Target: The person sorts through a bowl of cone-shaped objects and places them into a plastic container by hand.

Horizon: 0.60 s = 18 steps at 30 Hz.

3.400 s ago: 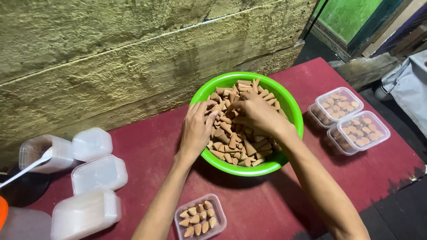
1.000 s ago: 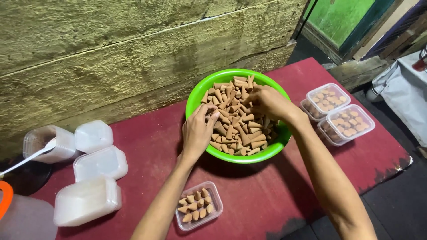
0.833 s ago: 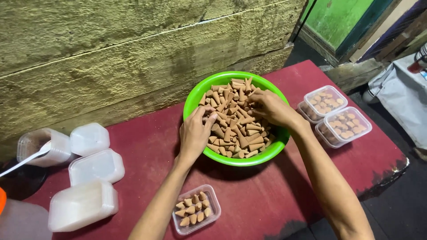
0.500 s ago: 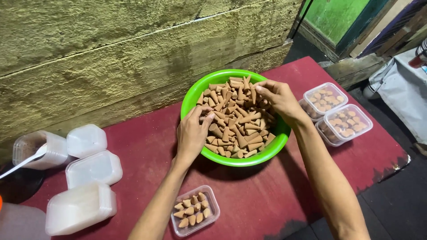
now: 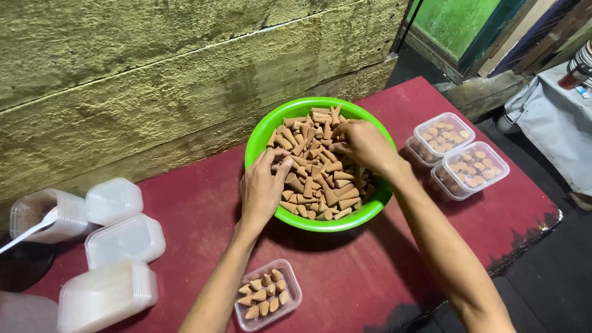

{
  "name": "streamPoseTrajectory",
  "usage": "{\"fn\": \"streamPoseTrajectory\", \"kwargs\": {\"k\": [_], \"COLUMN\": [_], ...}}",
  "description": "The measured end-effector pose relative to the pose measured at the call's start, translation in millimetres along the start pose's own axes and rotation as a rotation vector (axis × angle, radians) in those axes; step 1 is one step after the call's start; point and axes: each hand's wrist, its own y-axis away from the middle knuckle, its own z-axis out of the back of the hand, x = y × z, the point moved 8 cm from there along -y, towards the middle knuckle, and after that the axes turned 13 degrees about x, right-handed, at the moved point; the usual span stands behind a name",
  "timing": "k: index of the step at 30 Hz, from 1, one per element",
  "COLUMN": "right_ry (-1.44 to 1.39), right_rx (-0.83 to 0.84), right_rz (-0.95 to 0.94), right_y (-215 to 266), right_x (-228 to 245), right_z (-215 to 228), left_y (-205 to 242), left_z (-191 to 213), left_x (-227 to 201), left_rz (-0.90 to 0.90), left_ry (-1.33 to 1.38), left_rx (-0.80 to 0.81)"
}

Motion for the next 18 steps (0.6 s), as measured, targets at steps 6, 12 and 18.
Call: {"fn": "streamPoseTrajectory", "kwargs": {"k": [6,12,18], "right_ry": [0.181,-0.481,-0.933], "right_rx": [-0.017,0.03,0.021], "right_rz": [0.025,0.02,0.067], "right_y": [-7,59,125], "right_x": [-4,25,95], "right_z": [-8,50,55], "left_y": [-2,-1,43], "left_z": [-1,4,21], "left_x": [4,8,-13], "left_rz": [-0.05,-0.12,-0.112], "left_ry": [0.076,0.192,0.571], "left_rx": [-0.017,0.003,0.086]}}
